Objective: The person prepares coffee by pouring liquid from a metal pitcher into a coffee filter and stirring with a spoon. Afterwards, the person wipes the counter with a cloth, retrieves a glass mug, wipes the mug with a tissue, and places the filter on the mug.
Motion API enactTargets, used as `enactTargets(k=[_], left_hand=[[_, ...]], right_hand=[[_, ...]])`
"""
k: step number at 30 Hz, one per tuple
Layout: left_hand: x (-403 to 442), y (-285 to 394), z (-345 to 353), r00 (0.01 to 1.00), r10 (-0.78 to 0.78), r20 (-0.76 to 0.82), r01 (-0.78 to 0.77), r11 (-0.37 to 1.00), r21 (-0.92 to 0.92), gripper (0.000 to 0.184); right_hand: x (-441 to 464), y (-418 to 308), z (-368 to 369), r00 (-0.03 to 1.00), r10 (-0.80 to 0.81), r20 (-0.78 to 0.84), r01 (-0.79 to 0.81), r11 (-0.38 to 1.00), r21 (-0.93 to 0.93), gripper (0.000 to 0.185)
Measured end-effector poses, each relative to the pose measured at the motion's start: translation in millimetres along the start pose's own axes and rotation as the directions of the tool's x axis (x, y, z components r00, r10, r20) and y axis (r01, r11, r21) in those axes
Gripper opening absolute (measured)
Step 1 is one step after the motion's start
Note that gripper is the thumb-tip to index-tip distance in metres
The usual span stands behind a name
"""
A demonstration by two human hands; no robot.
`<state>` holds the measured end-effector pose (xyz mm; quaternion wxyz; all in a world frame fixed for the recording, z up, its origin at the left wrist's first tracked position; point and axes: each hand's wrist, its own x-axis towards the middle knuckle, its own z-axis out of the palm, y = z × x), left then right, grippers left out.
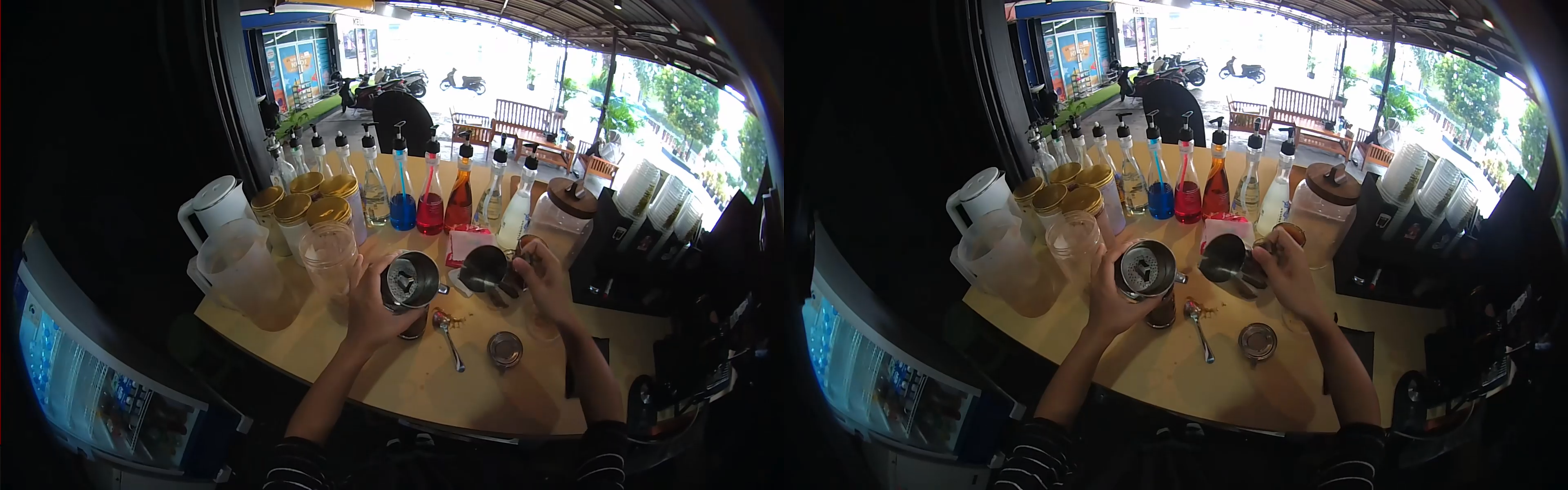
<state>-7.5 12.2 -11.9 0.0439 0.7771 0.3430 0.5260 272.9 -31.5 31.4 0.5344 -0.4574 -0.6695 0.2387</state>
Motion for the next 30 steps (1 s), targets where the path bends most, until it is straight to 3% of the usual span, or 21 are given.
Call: enactTargets(k=[4, 5, 6, 8, 14, 23, 26, 30], left_hand=[[-1.4, -0.4, 3.1, 1.0, -0.017, -0.01, 0.017, 0.999, 0.048, 0.079], [-1.6, -1.6, 3.8, 1.0, -0.016, -0.011, 0.016, 0.999, 0.045, 0.079], [-1.8, -3.0, 4.4, 1.0, -0.018, -0.003, 0.018, 0.998, 0.059, 0.081], [-1.4, -3.2, 3.7, 1.0, -0.021, 0.003, 0.021, 0.997, 0.073, 0.082], [1.9, -0.2, 0.0, 0.999, 0.034, 0.005, -0.034, 0.989, 0.142, 0.077], [2.5, 1.0, -1.1, 0.999, 0.037, 0.007, -0.038, 0.991, 0.13, 0.076], [1.6, 2.6, -0.6, 0.999, 0.035, -0.004, -0.034, 0.992, 0.125, 0.076], [2.2, 6.8, -2.7, 0.999, -0.035, 0.01, 0.034, 0.998, 0.06, 0.076]], right_hand=[[22.4, -39.4, 3.9, 0.998, 0.004, 0.069, -0.004, 1.0, -0.005, 0.012], [28.6, -35.8, 7.8, 0.997, 0.032, 0.075, -0.041, 0.992, 0.121, 0.015], [33.5, -37.9, 8.3, 0.997, 0.032, 0.074, -0.04, 0.992, 0.119, 0.015], [42.2, -42.5, 9.1, 0.99, -0.035, 0.137, 0.053, 0.99, -0.13, 0.019], [51.2, -78.6, 22.0, 0.968, -0.107, 0.229, 0.183, 0.923, -0.34, 0.023], [58.5, -90.6, 28.8, 0.962, -0.027, 0.271, 0.134, 0.912, -0.388, 0.023], [60.8, -91.9, 31.3, 0.96, -0.108, 0.26, 0.192, 0.926, -0.326, 0.023], [65.9, -95.5, 32.3, 0.96, -0.087, 0.267, 0.186, 0.908, -0.375, 0.023]])
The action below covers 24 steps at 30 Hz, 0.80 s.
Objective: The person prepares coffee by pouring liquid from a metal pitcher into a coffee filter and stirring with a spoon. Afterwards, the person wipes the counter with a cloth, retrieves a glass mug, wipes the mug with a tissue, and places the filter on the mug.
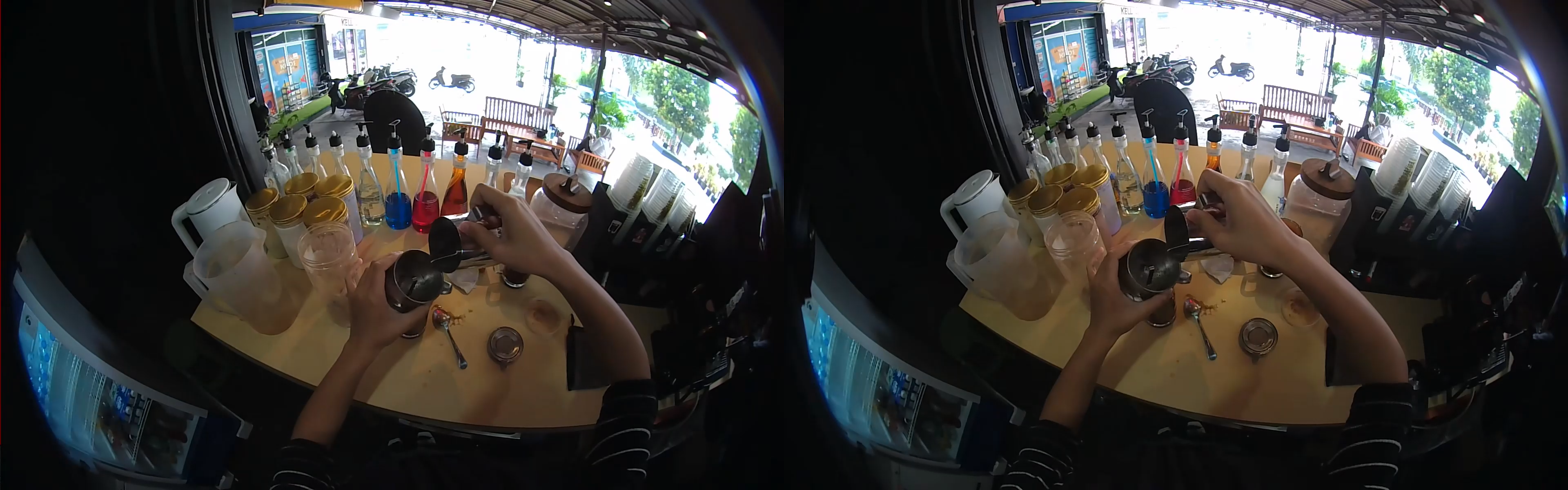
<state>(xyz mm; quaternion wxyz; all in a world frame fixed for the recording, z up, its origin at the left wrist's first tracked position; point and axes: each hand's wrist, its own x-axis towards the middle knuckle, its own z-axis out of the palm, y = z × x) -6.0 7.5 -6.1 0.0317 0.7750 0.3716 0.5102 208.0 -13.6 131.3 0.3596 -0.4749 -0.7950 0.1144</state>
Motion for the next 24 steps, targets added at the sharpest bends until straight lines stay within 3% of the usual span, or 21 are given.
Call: enactTargets(k=[5, 10, 15, 18, 24], left_hand=[[0.8, 1.3, -0.1, 0.995, -0.094, 0.032, 0.097, 0.99, -0.102, 0.074], [-0.8, -3.6, 9.1, 0.978, -0.201, 0.056, 0.208, 0.919, -0.336, 0.072], [-1.7, -6.9, 12.1, 0.974, -0.218, 0.062, 0.226, 0.907, -0.355, 0.073], [-1.3, -6.2, 12.0, 0.976, -0.212, 0.057, 0.219, 0.909, -0.354, 0.074], [-1.3, -8.5, 12.9, 0.975, -0.217, 0.053, 0.222, 0.904, -0.366, 0.074]], right_hand=[[7.5, -4.0, 0.6, 1.0, 0.006, 0.005, -0.006, 1.0, -0.023, 0.025], [14.7, -2.5, 5.6, 0.998, -0.059, -0.009, 0.059, 0.998, 0.014, 0.023], [21.2, -2.2, 12.0, 0.996, -0.084, -0.011, 0.084, 0.994, 0.065, 0.022], [22.6, -6.5, 12.0, 0.992, -0.124, -0.016, 0.124, 0.992, -0.011, 0.022], [22.6, -7.7, 10.2, 1.0, -0.023, -0.001, 0.023, 0.999, 0.04, 0.027]])
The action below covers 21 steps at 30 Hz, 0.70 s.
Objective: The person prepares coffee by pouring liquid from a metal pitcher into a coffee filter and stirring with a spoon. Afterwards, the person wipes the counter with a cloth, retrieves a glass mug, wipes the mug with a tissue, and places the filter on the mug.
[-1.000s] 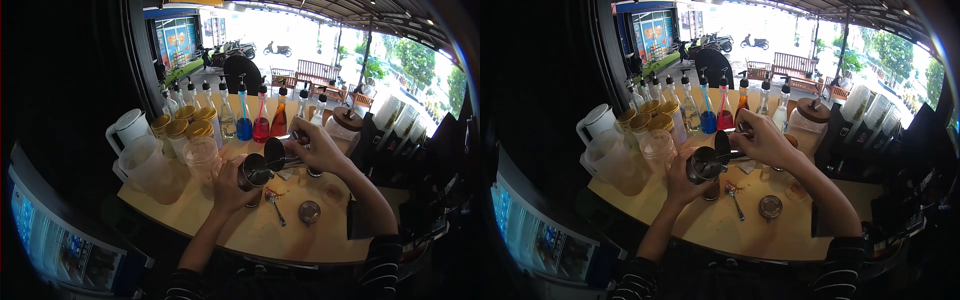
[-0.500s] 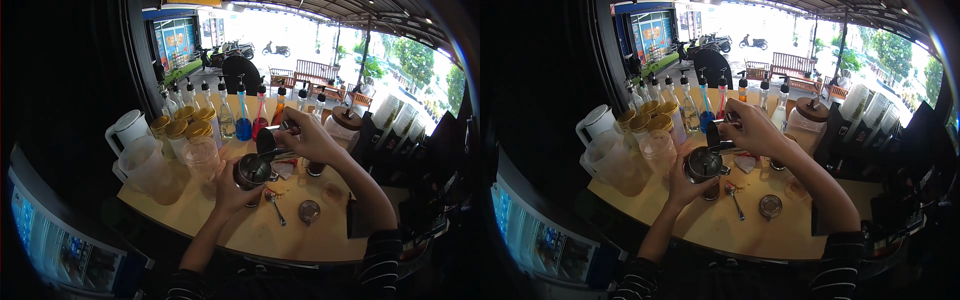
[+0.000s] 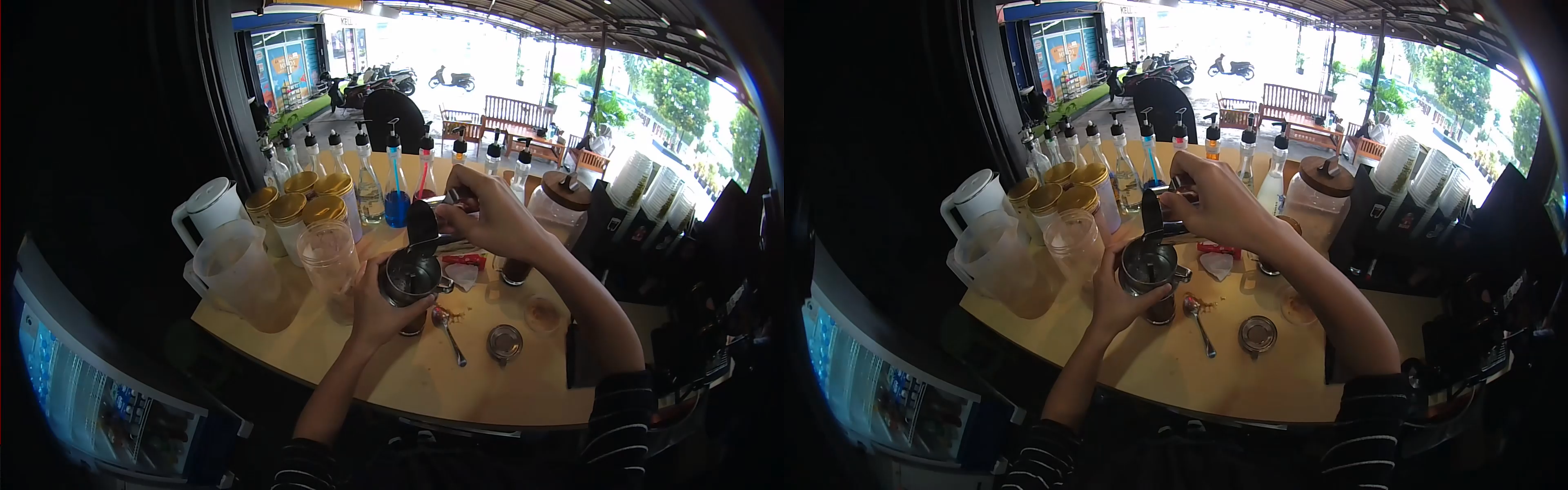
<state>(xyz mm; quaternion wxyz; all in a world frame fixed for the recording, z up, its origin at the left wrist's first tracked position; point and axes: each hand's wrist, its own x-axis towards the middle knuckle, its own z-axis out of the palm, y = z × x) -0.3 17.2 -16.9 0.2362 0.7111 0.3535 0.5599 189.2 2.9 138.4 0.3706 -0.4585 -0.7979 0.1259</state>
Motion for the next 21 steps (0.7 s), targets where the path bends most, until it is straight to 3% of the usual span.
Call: enactTargets(k=[3, 6, 8, 12, 14, 21], left_hand=[[1.0, 2.1, -1.6, 0.999, -0.032, 0.001, 0.032, 0.999, -0.037, 0.075], [3.1, 2.7, -4.4, 0.999, -0.033, 0.0, 0.033, 0.999, -0.026, 0.076], [5.2, 1.7, -5.7, 1.0, -0.015, -0.001, 0.015, 1.0, 0.0, 0.076], [11.2, -1.7, -6.9, 1.0, -0.013, 0.014, 0.013, 1.0, 0.004, 0.075], [14.1, 0.1, -8.8, 1.0, 0.009, 0.018, -0.009, 1.0, 0.013, 0.074], [25.3, 13.0, -16.5, 0.998, 0.005, 0.063, -0.004, 1.0, -0.014, 0.075]], right_hand=[[-2.2, 4.6, -1.8, 0.998, -0.042, -0.052, 0.045, 0.998, 0.044, 0.027], [-7.1, 3.4, -8.3, 0.996, -0.033, -0.086, 0.026, 0.997, -0.077, 0.022], [-9.1, 14.9, -8.9, 0.991, 0.088, -0.101, -0.083, 0.995, 0.053, 0.025], [-18.8, 36.5, -5.6, 0.976, 0.102, -0.192, -0.067, 0.982, 0.179, 0.023], [-26.3, 47.9, -6.9, 0.959, 0.205, -0.195, -0.142, 0.945, 0.295, 0.023], [-77.5, 110.8, 8.4, 0.924, 0.189, -0.331, -0.067, 0.935, 0.347, 0.024]])
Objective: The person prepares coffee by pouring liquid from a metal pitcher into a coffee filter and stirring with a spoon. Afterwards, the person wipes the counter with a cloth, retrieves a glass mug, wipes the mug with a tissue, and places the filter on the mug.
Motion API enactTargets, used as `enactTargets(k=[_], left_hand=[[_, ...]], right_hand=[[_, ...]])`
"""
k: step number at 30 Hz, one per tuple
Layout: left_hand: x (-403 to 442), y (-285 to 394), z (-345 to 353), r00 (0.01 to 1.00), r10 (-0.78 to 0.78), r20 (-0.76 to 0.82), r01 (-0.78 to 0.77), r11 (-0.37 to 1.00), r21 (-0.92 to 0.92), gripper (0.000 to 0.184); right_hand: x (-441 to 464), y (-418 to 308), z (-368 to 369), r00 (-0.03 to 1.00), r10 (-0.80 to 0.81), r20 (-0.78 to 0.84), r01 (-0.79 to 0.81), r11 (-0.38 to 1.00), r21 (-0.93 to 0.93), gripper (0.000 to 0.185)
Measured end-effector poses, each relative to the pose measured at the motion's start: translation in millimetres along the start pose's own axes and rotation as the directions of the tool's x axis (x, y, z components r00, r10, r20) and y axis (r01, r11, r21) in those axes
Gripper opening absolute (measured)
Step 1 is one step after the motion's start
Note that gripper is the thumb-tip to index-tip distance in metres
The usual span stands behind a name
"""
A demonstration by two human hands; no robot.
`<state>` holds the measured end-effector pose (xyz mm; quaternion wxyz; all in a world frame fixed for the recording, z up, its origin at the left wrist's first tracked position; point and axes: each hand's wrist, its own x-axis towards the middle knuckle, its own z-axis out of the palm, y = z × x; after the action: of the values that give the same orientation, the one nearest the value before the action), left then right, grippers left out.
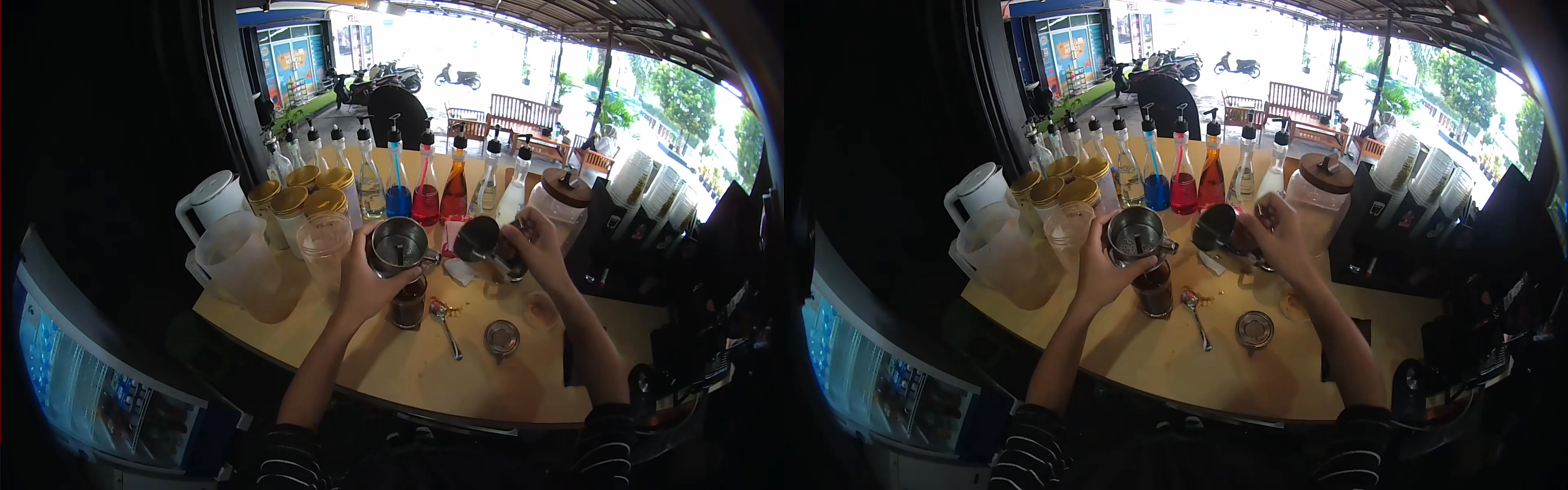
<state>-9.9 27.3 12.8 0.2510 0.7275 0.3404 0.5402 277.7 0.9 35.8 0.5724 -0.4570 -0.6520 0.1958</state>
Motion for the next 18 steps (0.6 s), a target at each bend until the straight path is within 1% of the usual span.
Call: enactTargets(k=[1, 2, 3, 4, 6, 7, 9, 10, 11, 13, 16, 17, 18], left_hand=[[1.9, 0.3, -0.7, 0.999, 0.033, 0.003, -0.033, 0.999, -0.011, 0.074], [2.6, 1.1, -1.7, 1.0, 0.024, -0.003, -0.024, 1.0, -0.01, 0.074], [6.0, 2.4, -3.2, 0.999, 0.01, 0.031, -0.01, 1.0, -0.016, 0.074], [7.6, 3.5, -4.0, 0.998, -0.003, 0.066, 0.005, 1.0, -0.021, 0.073], [8.1, 4.8, -3.9, 0.996, -0.009, 0.084, 0.012, 0.999, -0.034, 0.073], [7.8, 5.4, -3.8, 0.994, -0.011, 0.105, 0.016, 0.999, -0.046, 0.073], [5.5, 3.6, -2.5, 0.994, -0.022, 0.105, 0.026, 0.999, -0.039, 0.073], [3.9, 1.5, -1.4, 0.994, -0.032, 0.108, 0.035, 0.999, -0.034, 0.073], [2.8, -2.0, -0.6, 0.994, -0.032, 0.108, 0.035, 0.999, -0.031, 0.073], [0.7, -10.1, 0.7, 0.99, -0.054, 0.127, 0.063, 0.996, -0.064, 0.074], [-3.5, -17.9, 1.6, 0.988, -0.088, 0.126, 0.1, 0.991, -0.09, 0.076], [-5.6, -20.0, 2.4, 0.988, -0.092, 0.126, 0.103, 0.991, -0.087, 0.076], [-7.5, -22.0, 3.8, 0.991, -0.072, 0.11, 0.083, 0.992, -0.095, 0.077]], right_hand=[[-12.3, 11.8, -0.7, 1.0, 0.001, 0.006, -0.001, 1.0, -0.001, 0.024], [-27.5, 23.0, 0.3, 0.999, 0.034, -0.033, -0.034, 0.999, 0.024, 0.023], [-40.2, 32.9, 1.6, 0.995, 0.067, -0.076, -0.063, 0.997, 0.05, 0.022], [-50.8, 42.1, 3.2, 0.995, 0.068, -0.071, -0.064, 0.997, 0.051, 0.022], [-67.7, 58.0, 6.1, 0.964, 0.223, -0.145, -0.202, 0.969, 0.143, 0.02], [-74.9, 63.4, 7.5, 0.965, 0.222, -0.141, -0.202, 0.969, 0.145, 0.02], [-86.7, 73.5, 10.5, 0.91, 0.339, -0.237, -0.282, 0.927, 0.247, 0.019], [-92.3, 81.4, 12.3, 0.881, 0.387, -0.272, -0.297, 0.9, 0.319, 0.018], [-98.4, 93.3, 14.5, 0.881, 0.387, -0.27, -0.296, 0.899, 0.322, 0.018], [-107.4, 113.7, 18.7, 0.841, 0.424, -0.336, -0.209, 0.827, 0.521, 0.018], [-113.0, 124.2, 21.2, 0.839, 0.425, -0.339, -0.174, 0.801, 0.573, 0.016], [-113.5, 126.0, 21.4, 0.839, 0.428, -0.337, -0.176, 0.799, 0.575, 0.016], [-112.3, 122.6, 21.7, 0.843, 0.424, -0.332, -0.202, 0.82, 0.535, 0.016]])
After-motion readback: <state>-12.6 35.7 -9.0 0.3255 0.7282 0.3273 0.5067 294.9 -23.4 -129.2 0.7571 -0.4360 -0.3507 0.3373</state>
